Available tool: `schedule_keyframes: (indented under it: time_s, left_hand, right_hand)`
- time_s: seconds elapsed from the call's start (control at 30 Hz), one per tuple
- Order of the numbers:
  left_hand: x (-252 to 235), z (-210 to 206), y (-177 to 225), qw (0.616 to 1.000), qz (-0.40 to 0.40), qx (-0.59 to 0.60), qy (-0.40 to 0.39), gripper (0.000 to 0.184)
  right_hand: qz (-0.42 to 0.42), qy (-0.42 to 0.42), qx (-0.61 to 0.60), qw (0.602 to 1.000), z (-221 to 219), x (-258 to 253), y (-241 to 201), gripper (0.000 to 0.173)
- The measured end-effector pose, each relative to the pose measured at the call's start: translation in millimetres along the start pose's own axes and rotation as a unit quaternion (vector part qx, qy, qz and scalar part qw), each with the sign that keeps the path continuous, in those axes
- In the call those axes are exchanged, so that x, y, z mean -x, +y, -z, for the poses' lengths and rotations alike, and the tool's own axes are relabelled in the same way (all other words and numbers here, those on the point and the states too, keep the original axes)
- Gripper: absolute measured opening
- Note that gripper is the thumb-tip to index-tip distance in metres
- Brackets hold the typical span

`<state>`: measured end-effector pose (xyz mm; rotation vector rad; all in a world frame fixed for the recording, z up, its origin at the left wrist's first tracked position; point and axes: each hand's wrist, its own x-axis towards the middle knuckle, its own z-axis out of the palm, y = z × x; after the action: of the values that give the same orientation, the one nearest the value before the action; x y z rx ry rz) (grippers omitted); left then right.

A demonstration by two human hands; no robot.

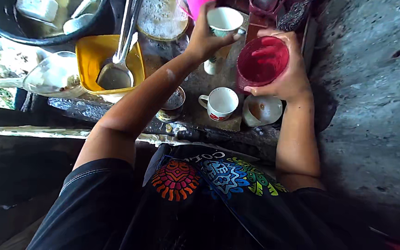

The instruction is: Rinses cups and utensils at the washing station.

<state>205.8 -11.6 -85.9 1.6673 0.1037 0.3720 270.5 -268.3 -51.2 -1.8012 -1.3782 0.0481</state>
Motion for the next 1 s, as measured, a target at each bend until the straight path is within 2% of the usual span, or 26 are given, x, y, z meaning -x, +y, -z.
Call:
schedule_keyframes:
  time_s: [0.07,0.1,0.13,0.17,0.2,0.23,0.33,0.37,0.43,0.5,0.6,0.67,0.73,0.83,0.93,1.0]
  left_hand:
    - [-12.8,-9.6,-0.2,0.994,-0.085,-0.001,-0.075,0.098]
    - [-15.3,-14.2,1.5,0.989,-0.095,0.011,-0.109,0.096]
    - [-14.6,-18.1,3.0,0.987,-0.087,0.026,-0.132,0.095]
    - [-12.0,-20.5,2.8,0.986,-0.07,0.045,-0.143,0.095]
    - [-9.4,-21.6,1.1,0.986,-0.05,0.065,-0.145,0.095]
    - [-7.3,-21.4,-2.2,0.985,-0.032,0.086,-0.147,0.095]
    - [-3.5,-17.0,-9.2,0.979,0.021,0.114,-0.169,0.103]
    - [-2.7,-15.2,-10.1,0.977,0.034,0.111,-0.178,0.105]
    - [0.6,-5.6,-4.8,0.975,0.069,0.083,-0.195,0.107]
    - [8.4,15.1,10.0,0.977,0.09,-0.016,-0.193,0.101]
    - [42.2,68.1,23.0,0.954,0.098,-0.226,-0.171,0.074]
    - [82.4,105.3,24.0,0.931,0.138,-0.298,-0.157,0.052]
    - [122.5,125.9,16.0,0.937,0.19,-0.265,-0.128,0.046]
    - [162.6,120.8,-0.2,0.966,0.175,-0.193,-0.009,0.041]
    - [181.2,105.9,-16.9,0.974,0.138,-0.179,0.029,0.054]
    - [194.0,94.5,-28.4,0.975,0.094,-0.2,0.025,0.084]
  right_hand:
    - [0.018,-0.012,0.026,0.999,2.7,-10.4,-0.2,0.098]
    - [-0.015,-0.019,0.031,0.999,4.1,-16.7,-9.5,0.097]
    - [-0.089,-0.036,0.034,0.995,4.5,-26.2,-31.9,0.095]
    - [-0.196,-0.054,0.038,0.978,0.8,-40.6,-64.3,0.094]
    - [-0.264,-0.078,0.045,0.96,-2.8,-50.1,-81.7,0.091]
    - [-0.268,-0.1,0.032,0.958,-4.3,-49.1,-78.6,0.09]
    - [-0.046,-0.115,-0.025,0.992,-6.2,-8.5,20.0,0.106]
    - [-0.033,-0.109,-0.032,0.993,-7.9,-2.7,32.5,0.108]
    - [-0.071,-0.113,-0.06,0.989,-8.4,2.3,30.0,0.109]
    - [-0.095,-0.097,-0.072,0.988,-9.0,4.9,23.1,0.109]
    - [-0.095,-0.057,-0.036,0.993,-8.1,16.3,16.9,0.109]
    - [-0.09,-0.006,0.001,0.996,-8.6,29.0,12.0,0.111]
    - [-0.07,0.065,0.017,0.995,-11.0,42.7,6.5,0.11]
    - [-0.059,0.187,0.002,0.981,-20.0,57.5,-5.7,0.108]
    - [-0.055,0.263,-0.02,0.963,-29.1,64.6,-17.4,0.109]
    - [-0.055,0.291,-0.03,0.955,-31.6,70.2,-22.9,0.109]
